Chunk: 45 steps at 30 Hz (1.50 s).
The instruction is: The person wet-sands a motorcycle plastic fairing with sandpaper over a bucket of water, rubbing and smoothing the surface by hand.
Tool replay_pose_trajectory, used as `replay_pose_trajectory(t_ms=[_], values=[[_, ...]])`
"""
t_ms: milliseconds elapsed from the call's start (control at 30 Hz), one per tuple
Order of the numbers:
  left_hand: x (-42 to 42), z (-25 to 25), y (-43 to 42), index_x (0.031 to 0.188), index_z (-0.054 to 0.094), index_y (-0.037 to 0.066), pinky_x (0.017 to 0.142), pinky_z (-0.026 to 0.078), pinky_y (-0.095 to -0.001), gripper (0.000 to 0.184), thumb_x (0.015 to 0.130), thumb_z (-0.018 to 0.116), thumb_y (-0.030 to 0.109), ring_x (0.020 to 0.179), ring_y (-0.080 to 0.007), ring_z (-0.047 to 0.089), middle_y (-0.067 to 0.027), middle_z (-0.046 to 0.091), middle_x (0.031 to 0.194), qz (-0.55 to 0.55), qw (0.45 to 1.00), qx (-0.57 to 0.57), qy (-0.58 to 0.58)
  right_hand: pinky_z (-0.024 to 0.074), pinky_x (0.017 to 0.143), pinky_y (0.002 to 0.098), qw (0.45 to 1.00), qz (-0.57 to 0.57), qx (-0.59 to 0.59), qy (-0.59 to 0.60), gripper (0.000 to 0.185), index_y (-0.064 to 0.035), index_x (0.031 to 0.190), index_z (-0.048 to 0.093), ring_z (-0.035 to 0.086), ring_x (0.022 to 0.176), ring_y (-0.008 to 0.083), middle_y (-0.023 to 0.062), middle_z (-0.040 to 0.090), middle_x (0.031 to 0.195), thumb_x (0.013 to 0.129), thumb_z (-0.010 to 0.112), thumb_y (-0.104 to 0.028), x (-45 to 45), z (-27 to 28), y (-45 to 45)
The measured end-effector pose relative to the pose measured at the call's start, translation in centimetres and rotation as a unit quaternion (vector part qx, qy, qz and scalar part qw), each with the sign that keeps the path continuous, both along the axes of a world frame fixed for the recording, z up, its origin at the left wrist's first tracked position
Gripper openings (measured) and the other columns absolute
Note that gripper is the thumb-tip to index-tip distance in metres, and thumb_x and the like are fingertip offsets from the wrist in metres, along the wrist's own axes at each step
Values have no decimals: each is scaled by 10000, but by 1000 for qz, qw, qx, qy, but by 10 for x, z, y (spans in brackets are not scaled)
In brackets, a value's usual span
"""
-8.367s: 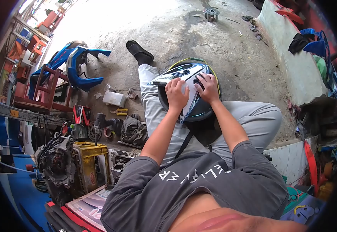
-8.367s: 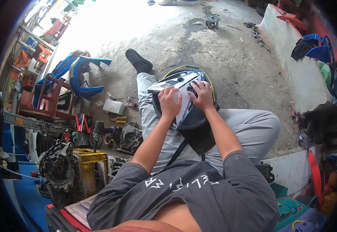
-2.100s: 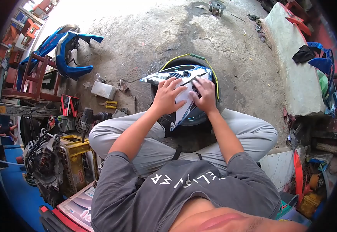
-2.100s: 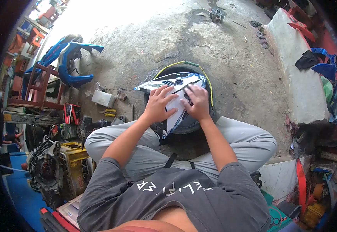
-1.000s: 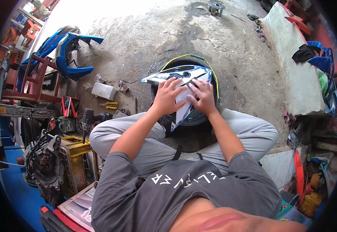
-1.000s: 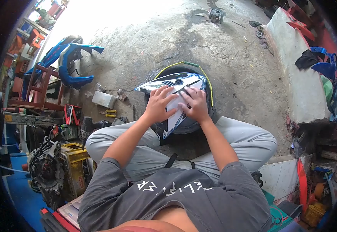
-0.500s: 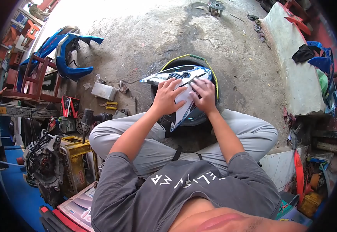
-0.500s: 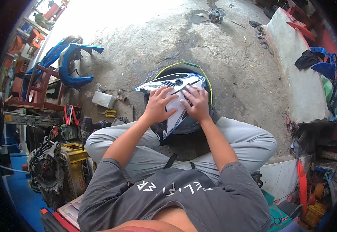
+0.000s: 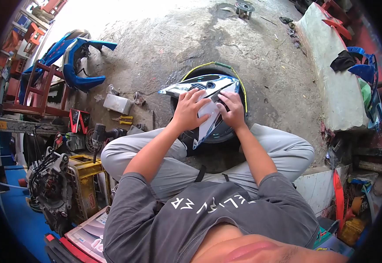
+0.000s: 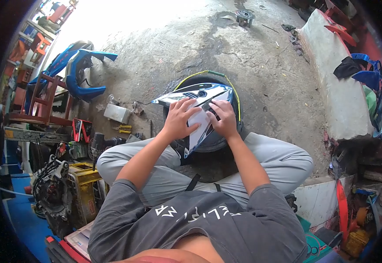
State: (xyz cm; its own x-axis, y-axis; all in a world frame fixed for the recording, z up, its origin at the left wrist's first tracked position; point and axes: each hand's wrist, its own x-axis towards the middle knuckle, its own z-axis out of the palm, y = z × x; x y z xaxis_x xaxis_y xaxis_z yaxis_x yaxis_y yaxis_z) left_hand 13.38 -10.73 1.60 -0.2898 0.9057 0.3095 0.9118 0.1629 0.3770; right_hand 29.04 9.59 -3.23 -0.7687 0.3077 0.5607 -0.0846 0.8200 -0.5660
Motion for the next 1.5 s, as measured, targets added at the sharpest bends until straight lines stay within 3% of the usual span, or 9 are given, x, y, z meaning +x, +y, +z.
replay_pose_trajectory(t_ms=[200,433,700,1000,1233,1333,1367,1467,1500], values=[[1,-1,0,1439,704,225,1248,362,-575,624,878,859,448,1552,-387,487,-121,601,1613,5,1000,1,-1,517,1170,530,999,49,4,-15,355,0,1241,811,661,1327,416,183,771,1381,991,792,-251,6,12,-4],[1,-1,0,1423,721,234,1242,368,-573,593,883,854,438,1542,-388,496,-122,613,1597,4,1000,10,4,490,1184,518,999,-18,44,-17,273,-65,1225,838,626,1349,402,105,785,1398,1012,754,-213,1,8,-9],[2,-1,1,1388,752,238,1238,377,-571,552,878,857,421,1544,-392,499,-123,618,1597,5,1000,11,5,419,1130,537,993,-64,92,-29,250,-147,1194,841,569,1379,363,35,778,1377,999,773,-286,-1,6,-12],[2,0,1,1404,749,242,1240,377,-570,555,885,851,411,1534,-387,513,-120,620,1593,7,1000,18,-8,409,1175,534,992,-53,111,-34,303,-132,1248,839,547,1400,368,48,760,1392,996,772,-286,4,6,-10],[2,-2,0,1354,738,203,1232,382,-568,499,897,836,380,1528,-388,519,-131,633,1565,8,999,32,-15,442,1163,548,980,-174,83,-42,390,-121,1286,826,562,1404,379,116,722,1443,969,801,-348,-5,-7,-2],[-1,-1,2,1370,733,196,1233,382,-571,518,900,832,391,1526,-389,520,-132,634,1563,3,999,34,-12,441,1168,540,994,-23,91,-51,460,-77,1339,785,583,1397,373,128,717,1452,984,787,-368,2,0,-6],[-1,-1,2,1373,732,195,1234,382,-572,522,901,832,395,1526,-389,521,-133,634,1563,4,999,33,-10,440,1171,533,993,-32,94,-62,526,-36,1365,755,600,1392,367,127,720,1450,987,788,-399,2,2,-3],[2,-1,0,1385,731,191,1235,380,-569,535,903,831,400,1525,-387,521,-131,634,1564,7,1000,27,-15,434,1167,524,978,-180,72,-83,498,-67,1332,785,582,1391,363,105,738,1433,985,791,-424,-3,-11,15],[2,-1,0,1386,731,190,1236,380,-568,536,903,831,400,1525,-387,521,-130,634,1564,8,1000,26,-14,430,1168,526,983,-142,82,-81,487,-72,1326,789,579,1392,362,98,739,1433,988,786,-424,-1,-9,11]])
